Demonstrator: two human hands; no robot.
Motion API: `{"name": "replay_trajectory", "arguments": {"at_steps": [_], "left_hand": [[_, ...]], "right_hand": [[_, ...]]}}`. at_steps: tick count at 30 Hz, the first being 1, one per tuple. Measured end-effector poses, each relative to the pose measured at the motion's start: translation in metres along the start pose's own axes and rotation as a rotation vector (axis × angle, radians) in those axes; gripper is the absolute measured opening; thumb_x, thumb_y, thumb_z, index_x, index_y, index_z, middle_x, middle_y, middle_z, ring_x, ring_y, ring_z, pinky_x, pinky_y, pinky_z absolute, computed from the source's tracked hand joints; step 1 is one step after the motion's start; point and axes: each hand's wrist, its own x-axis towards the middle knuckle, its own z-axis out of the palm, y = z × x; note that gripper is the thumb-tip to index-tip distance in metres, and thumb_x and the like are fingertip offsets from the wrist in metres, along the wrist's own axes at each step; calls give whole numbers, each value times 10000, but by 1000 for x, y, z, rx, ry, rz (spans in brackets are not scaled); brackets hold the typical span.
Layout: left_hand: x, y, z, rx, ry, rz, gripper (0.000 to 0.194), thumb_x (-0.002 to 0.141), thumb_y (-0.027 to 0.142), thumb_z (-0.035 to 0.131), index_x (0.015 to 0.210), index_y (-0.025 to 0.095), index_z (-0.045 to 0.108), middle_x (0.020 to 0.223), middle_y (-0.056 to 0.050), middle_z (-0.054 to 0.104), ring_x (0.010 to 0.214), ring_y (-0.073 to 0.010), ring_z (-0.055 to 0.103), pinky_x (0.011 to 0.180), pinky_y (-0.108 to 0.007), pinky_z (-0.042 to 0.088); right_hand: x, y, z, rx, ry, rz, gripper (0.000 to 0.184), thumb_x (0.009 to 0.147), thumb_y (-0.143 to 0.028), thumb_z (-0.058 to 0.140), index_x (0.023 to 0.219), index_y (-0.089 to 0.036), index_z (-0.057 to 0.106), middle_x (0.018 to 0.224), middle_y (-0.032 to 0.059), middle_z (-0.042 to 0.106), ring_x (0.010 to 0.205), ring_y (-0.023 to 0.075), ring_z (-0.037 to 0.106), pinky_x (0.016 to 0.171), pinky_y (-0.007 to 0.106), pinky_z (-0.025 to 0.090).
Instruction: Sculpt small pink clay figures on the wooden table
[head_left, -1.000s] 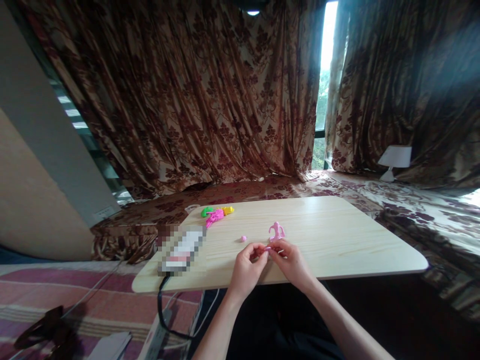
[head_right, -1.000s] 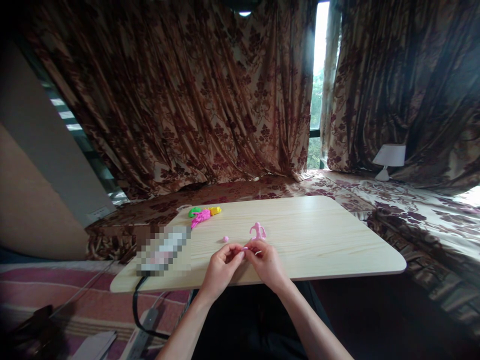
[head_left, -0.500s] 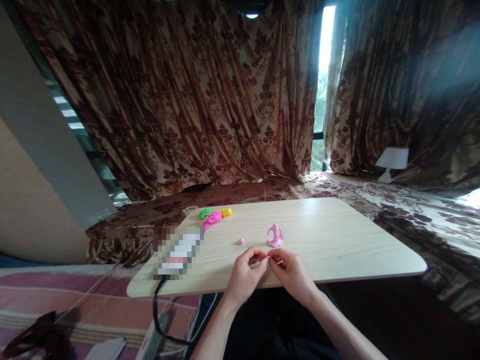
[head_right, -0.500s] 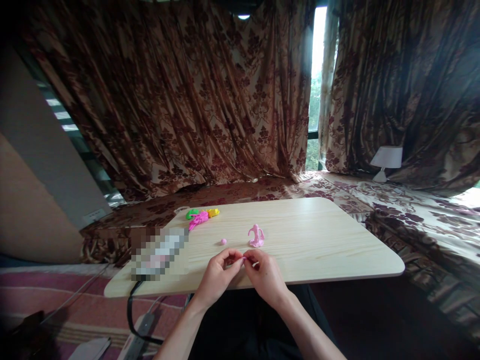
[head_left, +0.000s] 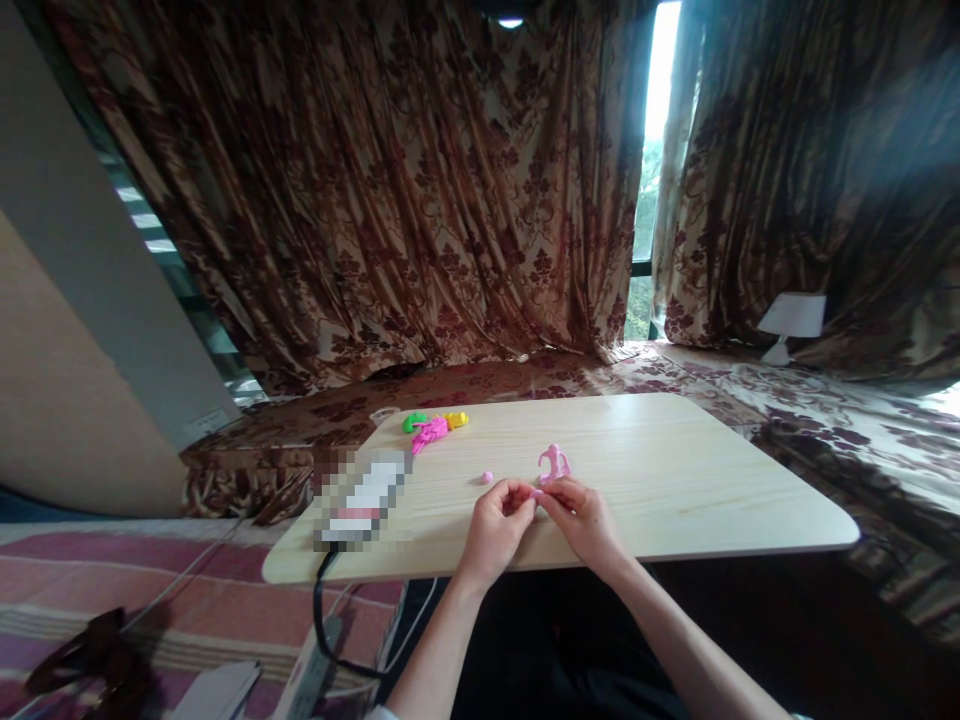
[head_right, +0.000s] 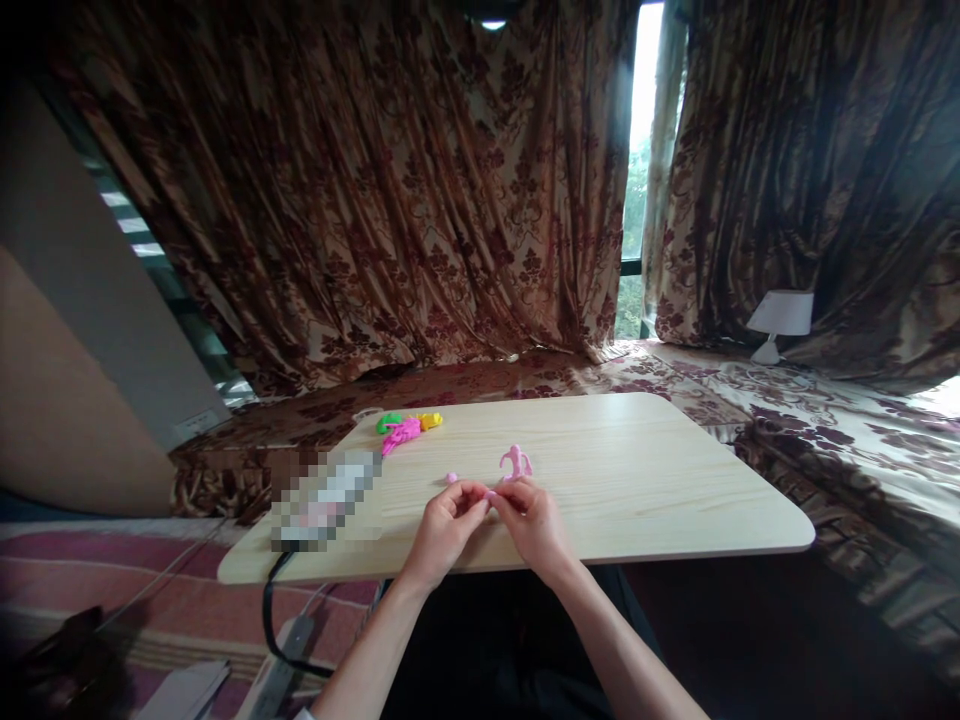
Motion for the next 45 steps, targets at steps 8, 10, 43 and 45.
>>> {"name": "replay_trajectory", "arguments": {"at_steps": [8,10,43,45], "left_hand": [[-1,-1,1,2,28,-4,150,763,291,582,799,146,572,733,0,586,682,-105,529,647,-205,413],[-1,-1,2,18,16,10,139,761,281,582,792,146,578,718,2,584,664,-101,522,634,-201,410],[-3,1,2,16,75,19,169,752,299,586,836,152,599,775,-26,633,744,-145,583,703,-234,449],[-2,2,2,24,60,23,170,753,298,584,834,151,608,777,-29,637,736,-143,583,696,-232,450]], "right_hand": [[2,-2,0,40,1,78,194,797,-324,568,858,-179,682,797,42,665,705,164,611,615,244,483],[2,-1,0,43,-6,75,180,796,-313,567,818,-170,674,797,43,659,699,161,608,596,236,483],[-1,-4,1,60,-44,82,221,821,-351,526,805,-157,630,760,37,635,677,149,584,621,238,474],[-1,-3,2,52,-32,82,221,817,-354,531,775,-157,621,730,30,626,663,146,577,613,236,472]]}}
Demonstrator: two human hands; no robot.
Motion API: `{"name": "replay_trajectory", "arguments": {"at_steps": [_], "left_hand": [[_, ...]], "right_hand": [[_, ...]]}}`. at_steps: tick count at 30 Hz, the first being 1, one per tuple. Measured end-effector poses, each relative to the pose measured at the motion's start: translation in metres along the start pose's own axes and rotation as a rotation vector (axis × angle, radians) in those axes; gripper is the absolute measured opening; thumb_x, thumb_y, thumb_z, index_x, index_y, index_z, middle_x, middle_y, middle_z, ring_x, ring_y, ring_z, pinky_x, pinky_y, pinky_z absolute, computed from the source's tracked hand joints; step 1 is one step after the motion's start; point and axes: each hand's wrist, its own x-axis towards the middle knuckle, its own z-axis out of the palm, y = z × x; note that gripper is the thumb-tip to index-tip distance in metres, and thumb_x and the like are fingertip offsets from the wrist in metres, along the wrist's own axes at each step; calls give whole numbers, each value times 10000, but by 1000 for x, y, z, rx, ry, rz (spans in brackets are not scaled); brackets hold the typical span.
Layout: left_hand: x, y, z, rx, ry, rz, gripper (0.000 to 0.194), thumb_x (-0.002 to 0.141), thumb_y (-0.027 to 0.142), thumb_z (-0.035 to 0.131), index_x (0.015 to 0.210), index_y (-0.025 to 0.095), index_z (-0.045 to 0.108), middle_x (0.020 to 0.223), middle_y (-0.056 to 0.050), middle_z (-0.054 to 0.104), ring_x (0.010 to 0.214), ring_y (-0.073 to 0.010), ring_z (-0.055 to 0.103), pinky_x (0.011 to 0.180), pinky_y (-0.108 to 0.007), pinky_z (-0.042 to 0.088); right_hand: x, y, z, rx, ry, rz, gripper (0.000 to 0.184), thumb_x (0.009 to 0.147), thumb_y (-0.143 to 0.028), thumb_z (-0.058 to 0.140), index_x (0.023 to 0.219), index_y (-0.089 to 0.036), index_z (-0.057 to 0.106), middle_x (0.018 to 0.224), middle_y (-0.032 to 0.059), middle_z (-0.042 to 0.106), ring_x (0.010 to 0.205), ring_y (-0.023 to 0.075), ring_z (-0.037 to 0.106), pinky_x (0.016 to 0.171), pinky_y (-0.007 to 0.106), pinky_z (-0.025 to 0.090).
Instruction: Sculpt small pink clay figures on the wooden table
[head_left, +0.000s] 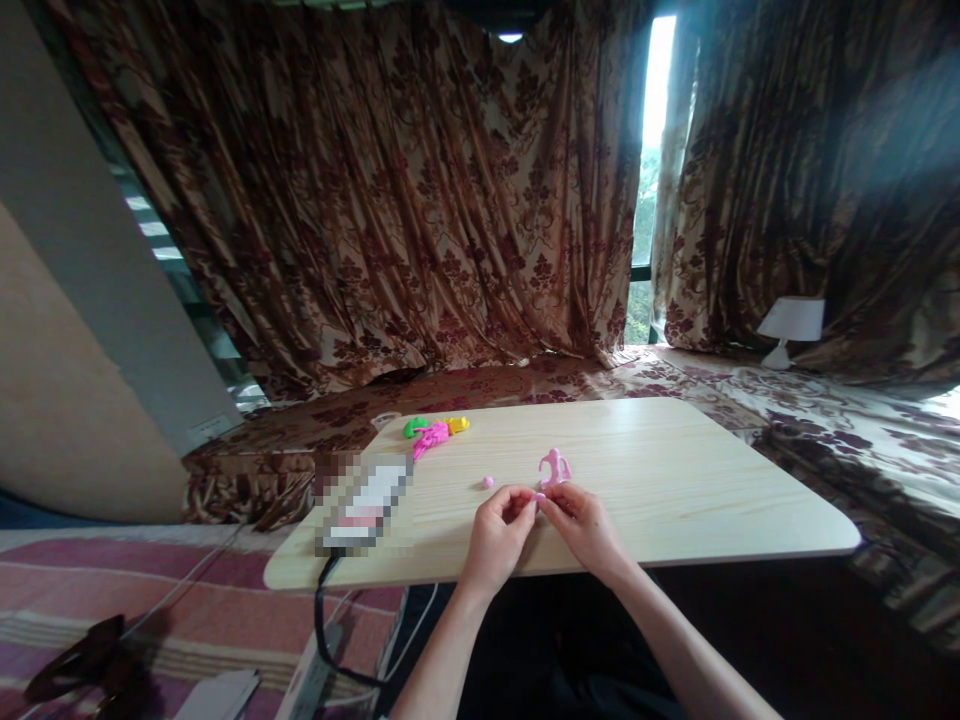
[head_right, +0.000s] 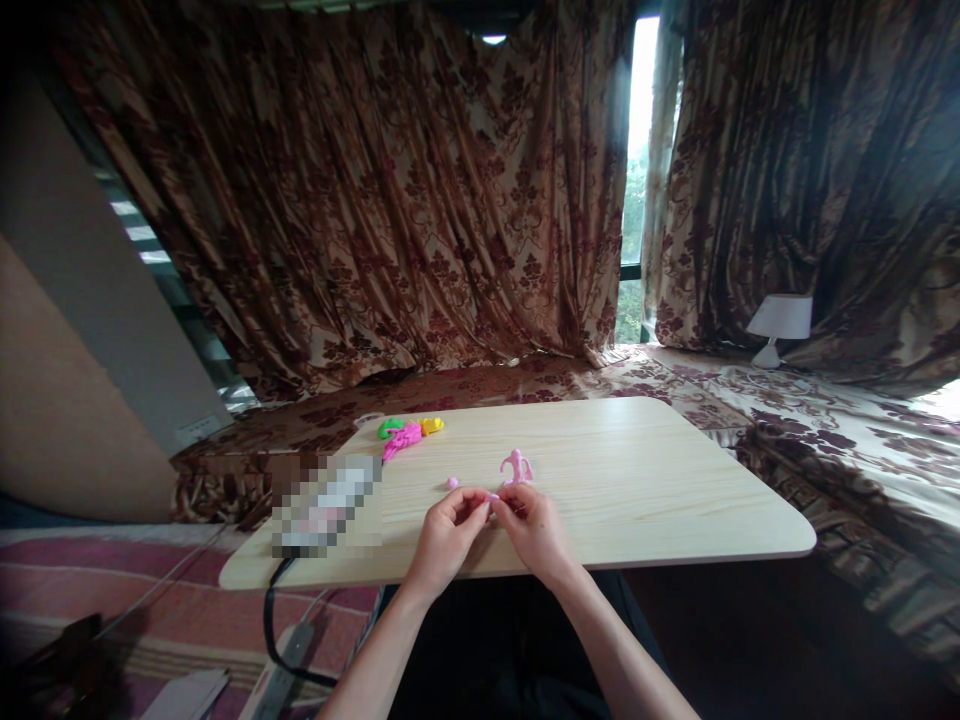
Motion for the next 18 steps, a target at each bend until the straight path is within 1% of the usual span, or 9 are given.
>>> {"name": "replay_trajectory", "arguments": {"at_steps": [3,6,8,11,13,16,18], "left_hand": [[0,1,0,22,-22,9,157,761,297,574,792,148,614,744,-21,630,696,-130,571,664,-219,443],[0,2,0,20,-9,4,154,760,299,576,775,149,609,721,-12,623,673,-123,566,639,-211,438],[0,1,1,4,1,-4,158,755,301,581,797,151,607,727,-13,628,677,-125,573,643,-215,442],[0,1,1,-14,-4,-8,179,756,305,581,846,153,607,746,-20,637,692,-134,587,660,-228,454],[0,2,1,-9,-8,0,179,759,311,576,830,150,613,752,-24,640,701,-139,593,670,-233,460],[0,4,1,18,26,14,174,755,319,577,775,152,622,771,-31,646,738,-150,602,695,-238,464],[0,5,0,33,45,20,173,758,320,574,777,155,626,788,-35,650,758,-156,603,706,-243,466]], "right_hand": [[0,2,0,-26,18,1,223,819,-352,530,741,-159,610,694,20,610,648,141,566,602,233,462],[0,4,0,-19,12,5,218,819,-353,530,759,-162,615,704,22,616,647,142,570,603,235,460],[1,5,0,4,3,12,214,818,-355,531,789,-163,621,718,24,627,657,147,580,611,239,466],[1,6,0,24,-4,7,209,807,-347,546,784,-157,631,727,30,633,670,153,589,619,242,475],[2,6,0,15,3,-5,208,803,-339,550,769,-155,641,734,36,633,682,158,591,628,246,480],[1,3,-2,7,22,-2,213,814,-335,534,836,-162,655,790,47,648,719,168,602,664,261,487],[1,1,-2,13,15,6,219,816,-341,531,870,-165,649,816,49,655,727,168,607,673,265,491]]}}
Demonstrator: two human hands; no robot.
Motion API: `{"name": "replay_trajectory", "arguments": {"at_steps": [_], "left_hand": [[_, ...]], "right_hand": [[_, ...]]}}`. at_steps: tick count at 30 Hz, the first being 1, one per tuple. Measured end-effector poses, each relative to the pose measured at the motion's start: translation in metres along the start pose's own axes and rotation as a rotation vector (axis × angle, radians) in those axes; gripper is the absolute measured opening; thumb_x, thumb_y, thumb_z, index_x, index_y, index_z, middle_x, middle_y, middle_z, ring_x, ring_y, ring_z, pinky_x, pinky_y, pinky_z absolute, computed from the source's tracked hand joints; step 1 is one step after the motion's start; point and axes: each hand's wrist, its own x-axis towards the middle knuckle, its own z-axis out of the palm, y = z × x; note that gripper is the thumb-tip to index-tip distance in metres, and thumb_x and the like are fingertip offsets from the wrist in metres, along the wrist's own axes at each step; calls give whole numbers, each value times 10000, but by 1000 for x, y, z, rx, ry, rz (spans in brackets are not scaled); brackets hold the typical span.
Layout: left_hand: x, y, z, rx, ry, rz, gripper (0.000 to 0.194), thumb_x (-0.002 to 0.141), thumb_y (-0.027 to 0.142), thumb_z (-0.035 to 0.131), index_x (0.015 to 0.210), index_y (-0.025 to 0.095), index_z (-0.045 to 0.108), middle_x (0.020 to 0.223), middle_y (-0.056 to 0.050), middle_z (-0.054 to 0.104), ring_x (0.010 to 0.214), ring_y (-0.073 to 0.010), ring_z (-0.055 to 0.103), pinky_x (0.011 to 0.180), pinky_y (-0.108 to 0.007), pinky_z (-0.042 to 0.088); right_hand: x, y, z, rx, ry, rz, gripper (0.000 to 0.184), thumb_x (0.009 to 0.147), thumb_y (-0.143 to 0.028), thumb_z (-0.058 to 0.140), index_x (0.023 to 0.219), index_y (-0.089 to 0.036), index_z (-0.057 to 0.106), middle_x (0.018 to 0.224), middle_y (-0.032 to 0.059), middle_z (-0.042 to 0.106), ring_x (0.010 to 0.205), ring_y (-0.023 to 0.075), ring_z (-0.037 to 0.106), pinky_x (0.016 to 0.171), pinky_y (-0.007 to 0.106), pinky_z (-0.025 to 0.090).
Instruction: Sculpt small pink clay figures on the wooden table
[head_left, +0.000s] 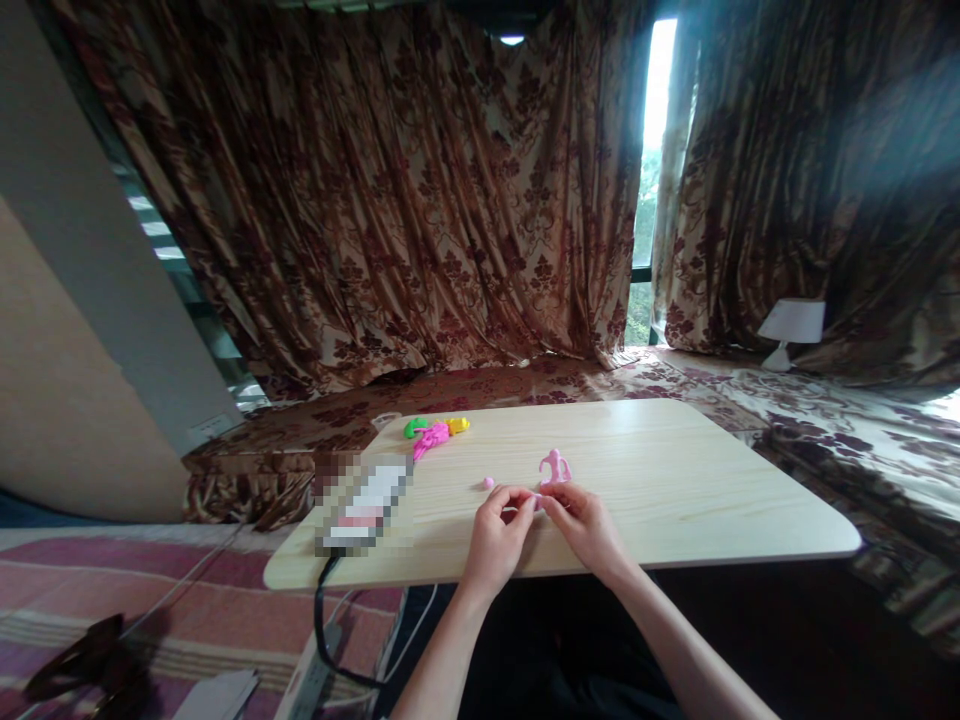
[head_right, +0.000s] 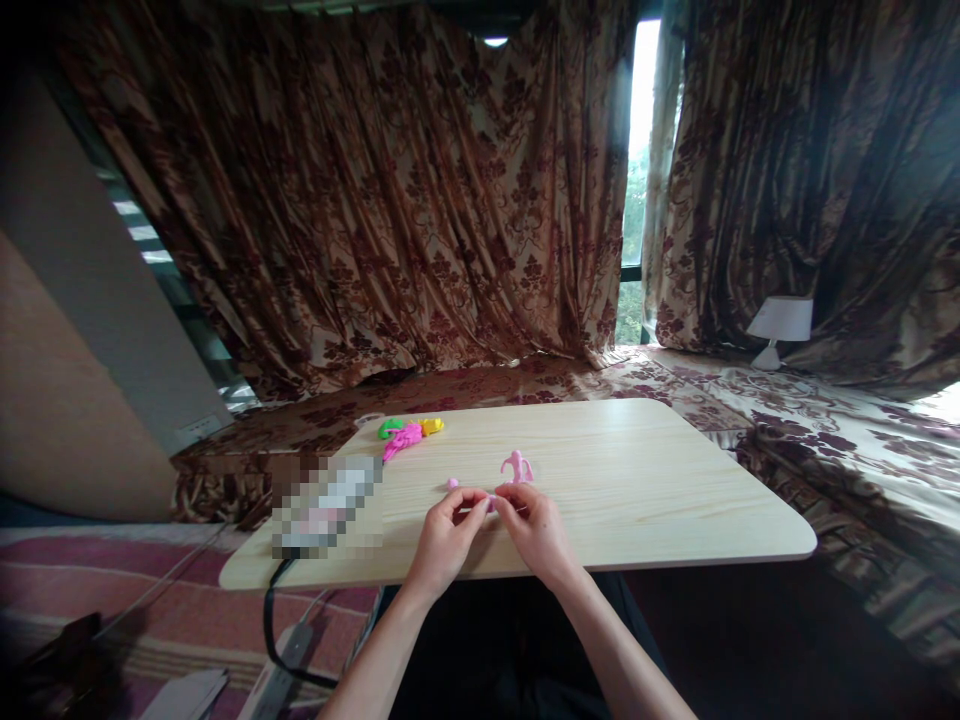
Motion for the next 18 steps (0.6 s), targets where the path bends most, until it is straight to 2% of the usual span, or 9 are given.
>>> {"name": "replay_trajectory", "arguments": {"at_steps": [5,8,14,18], "left_hand": [[0,0,0,-31,-34,-3,182,759,312,572,835,155,626,821,-45,656,777,-163,604,738,-258,467],[-1,-1,0,-38,-53,1,174,758,302,572,825,155,635,815,-46,660,771,-162,605,736,-254,466],[-1,-1,0,-43,-75,-7,168,769,293,558,838,157,629,806,-40,658,751,-154,603,708,-243,462],[-1,0,0,-3,-68,8,169,769,300,556,816,157,634,785,-36,654,742,-156,600,704,-246,460]], "right_hand": [[-1,-4,1,-29,0,-16,218,817,-352,528,773,-163,626,746,36,640,689,156,599,637,248,488],[-2,-6,1,-30,31,-18,220,822,-356,521,778,-165,620,751,35,640,694,153,599,646,247,484],[-2,-8,0,-15,-8,0,235,824,-369,516,781,-162,617,720,27,633,663,147,586,597,233,471],[-2,-9,0,-32,17,-18,233,829,-365,511,775,-168,623,734,29,635,677,149,584,630,240,473]]}}
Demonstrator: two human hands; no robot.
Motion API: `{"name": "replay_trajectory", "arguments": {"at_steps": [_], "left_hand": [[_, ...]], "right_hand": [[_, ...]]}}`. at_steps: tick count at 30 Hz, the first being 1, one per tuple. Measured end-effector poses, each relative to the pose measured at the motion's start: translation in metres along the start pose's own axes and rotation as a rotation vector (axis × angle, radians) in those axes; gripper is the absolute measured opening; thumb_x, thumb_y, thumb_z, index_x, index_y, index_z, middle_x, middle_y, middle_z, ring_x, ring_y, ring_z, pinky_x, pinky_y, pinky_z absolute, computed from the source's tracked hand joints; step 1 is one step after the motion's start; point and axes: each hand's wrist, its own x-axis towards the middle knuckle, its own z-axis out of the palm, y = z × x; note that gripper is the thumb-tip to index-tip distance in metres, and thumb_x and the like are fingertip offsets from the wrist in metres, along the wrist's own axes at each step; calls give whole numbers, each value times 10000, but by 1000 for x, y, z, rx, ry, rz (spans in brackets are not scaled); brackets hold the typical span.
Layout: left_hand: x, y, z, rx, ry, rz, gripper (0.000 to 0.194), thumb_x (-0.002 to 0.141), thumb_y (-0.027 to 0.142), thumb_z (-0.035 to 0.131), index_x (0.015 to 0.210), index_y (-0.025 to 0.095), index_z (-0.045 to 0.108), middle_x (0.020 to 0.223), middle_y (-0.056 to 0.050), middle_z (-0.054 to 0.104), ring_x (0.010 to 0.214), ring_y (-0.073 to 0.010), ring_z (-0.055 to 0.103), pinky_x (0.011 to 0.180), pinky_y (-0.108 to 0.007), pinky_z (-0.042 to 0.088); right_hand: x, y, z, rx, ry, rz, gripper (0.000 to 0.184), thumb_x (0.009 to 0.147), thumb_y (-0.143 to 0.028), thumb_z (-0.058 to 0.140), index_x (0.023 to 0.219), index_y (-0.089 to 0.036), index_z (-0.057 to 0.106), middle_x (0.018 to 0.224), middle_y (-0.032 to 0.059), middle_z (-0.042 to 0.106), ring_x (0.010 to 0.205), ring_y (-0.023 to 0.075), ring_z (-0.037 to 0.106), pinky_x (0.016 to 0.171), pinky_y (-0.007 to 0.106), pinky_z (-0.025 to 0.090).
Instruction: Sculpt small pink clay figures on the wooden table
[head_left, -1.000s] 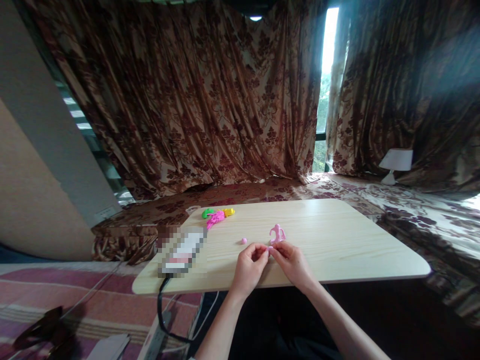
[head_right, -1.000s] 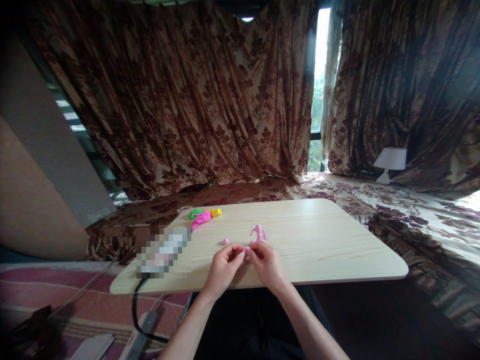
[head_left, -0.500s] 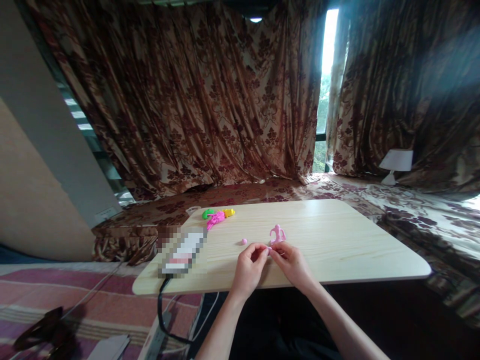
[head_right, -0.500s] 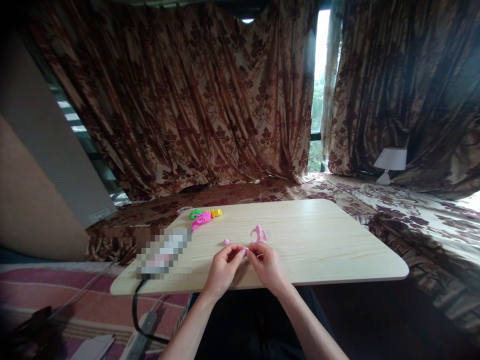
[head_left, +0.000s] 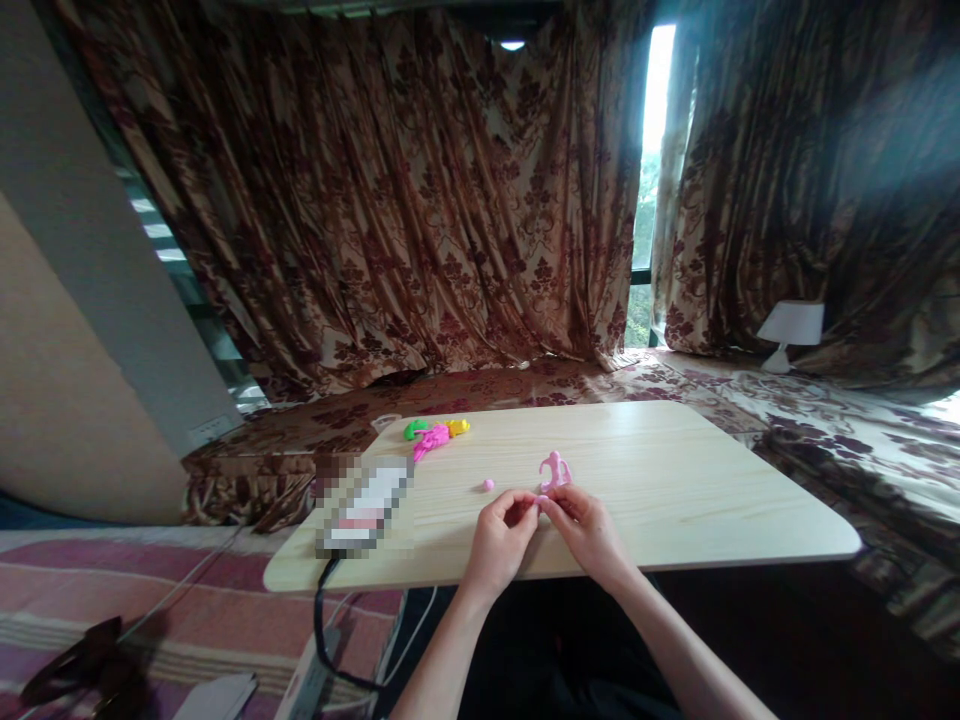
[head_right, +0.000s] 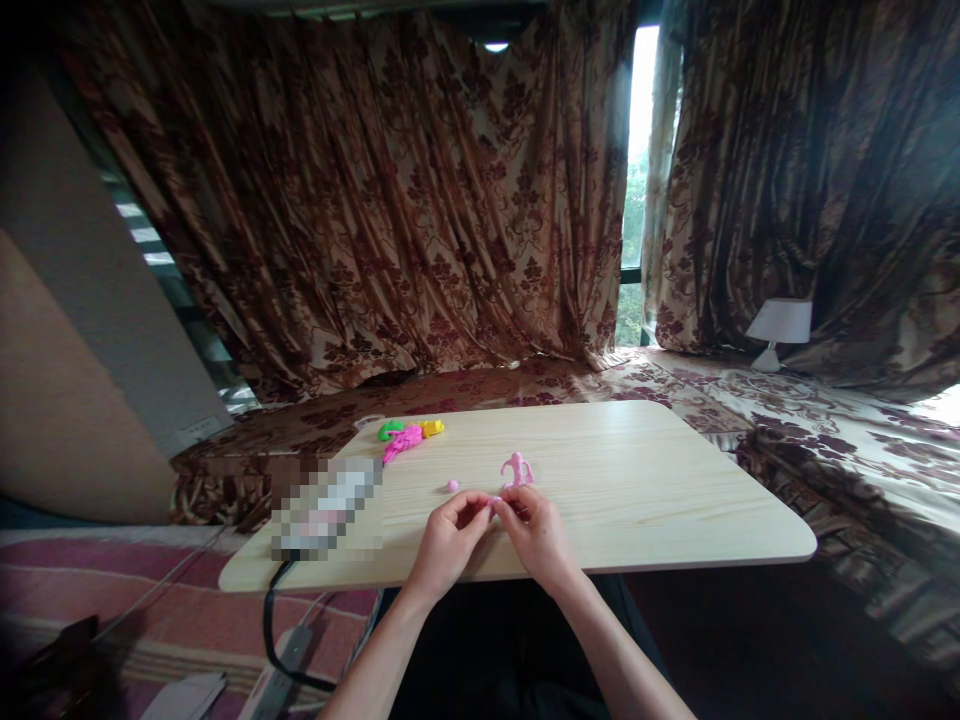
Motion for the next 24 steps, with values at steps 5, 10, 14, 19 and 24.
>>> {"name": "replay_trajectory", "arguments": {"at_steps": [5,10,14,19,24], "left_hand": [[0,0,0,-29,58,-18,175,737,301,591,832,160,635,797,-35,656,748,-154,599,707,-245,460],[0,0,0,-1,29,3,170,758,301,573,827,159,636,783,-32,647,727,-147,587,688,-237,453],[0,-1,-1,42,17,3,176,780,303,549,813,157,641,772,-35,649,711,-147,578,676,-239,448],[0,-2,-1,59,-26,0,193,793,316,536,823,157,640,792,-43,655,738,-157,583,695,-246,449],[0,-1,0,48,-17,-4,199,787,329,546,802,154,640,767,-40,652,716,-152,578,680,-237,447]], "right_hand": [[1,0,1,39,-25,13,228,823,-367,521,839,-165,626,772,41,654,694,159,600,638,253,484],[1,2,1,39,-39,11,206,829,-342,519,791,-164,616,745,28,646,692,153,593,640,243,471],[1,1,0,56,-32,16,198,834,-338,514,837,-166,612,778,32,645,724,156,592,645,241,466],[0,2,1,19,-41,2,198,839,-333,505,789,-168,603,737,20,619,681,145,568,623,237,453],[0,1,0,-20,-5,5,237,848,-344,477,753,-169,605,707,17,604,658,142,554,613,234,438]]}}
